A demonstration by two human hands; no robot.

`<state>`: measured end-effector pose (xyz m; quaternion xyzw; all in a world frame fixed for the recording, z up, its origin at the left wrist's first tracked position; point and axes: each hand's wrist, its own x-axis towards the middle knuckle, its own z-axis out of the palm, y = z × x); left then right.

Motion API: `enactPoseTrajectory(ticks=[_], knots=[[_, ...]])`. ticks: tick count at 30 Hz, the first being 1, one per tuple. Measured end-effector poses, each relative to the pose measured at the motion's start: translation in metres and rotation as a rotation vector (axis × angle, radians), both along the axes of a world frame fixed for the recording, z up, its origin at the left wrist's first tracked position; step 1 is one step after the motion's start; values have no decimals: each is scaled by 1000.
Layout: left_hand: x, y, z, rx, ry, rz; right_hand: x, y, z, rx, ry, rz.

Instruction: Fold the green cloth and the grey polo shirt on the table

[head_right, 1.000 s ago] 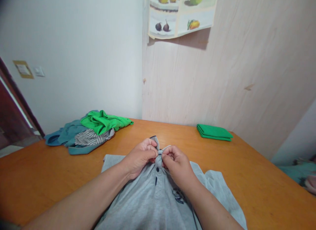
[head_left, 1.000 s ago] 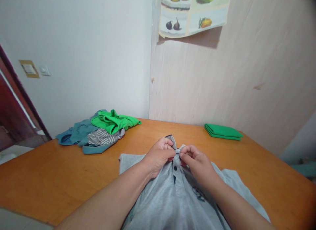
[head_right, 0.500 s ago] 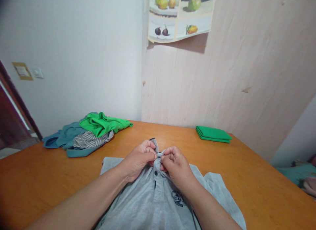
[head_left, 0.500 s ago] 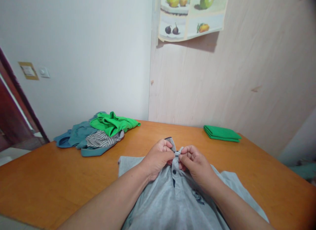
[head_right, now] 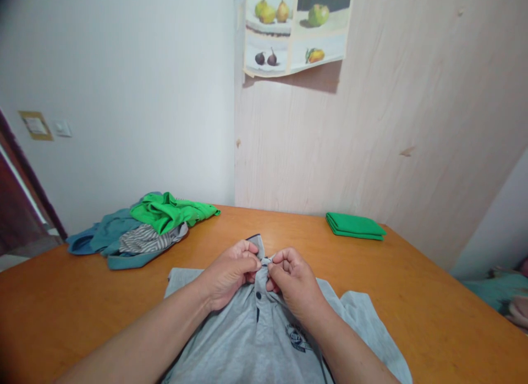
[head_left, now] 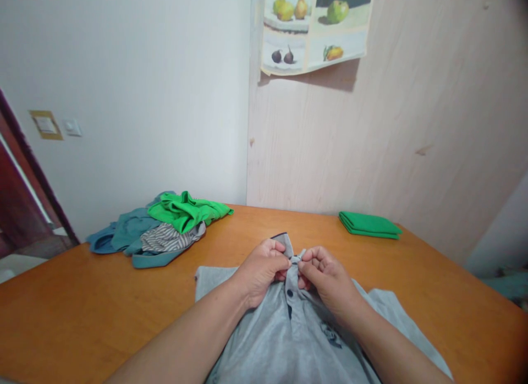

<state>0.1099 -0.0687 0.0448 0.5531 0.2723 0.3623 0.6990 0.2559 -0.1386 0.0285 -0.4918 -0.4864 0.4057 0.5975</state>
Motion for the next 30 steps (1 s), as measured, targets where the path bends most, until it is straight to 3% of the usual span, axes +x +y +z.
enactPoseTrajectory(ticks=[14,20,30], knots=[[1,-7,2,-114,-32,-18,-2,-3,1,-37,136,43],[2,-7,-3,-94,-17,-19,-3,-4,3,-85,222,83],[3,-3,-8,-118,14,-27,-2,-1,2,-10,99,63]])
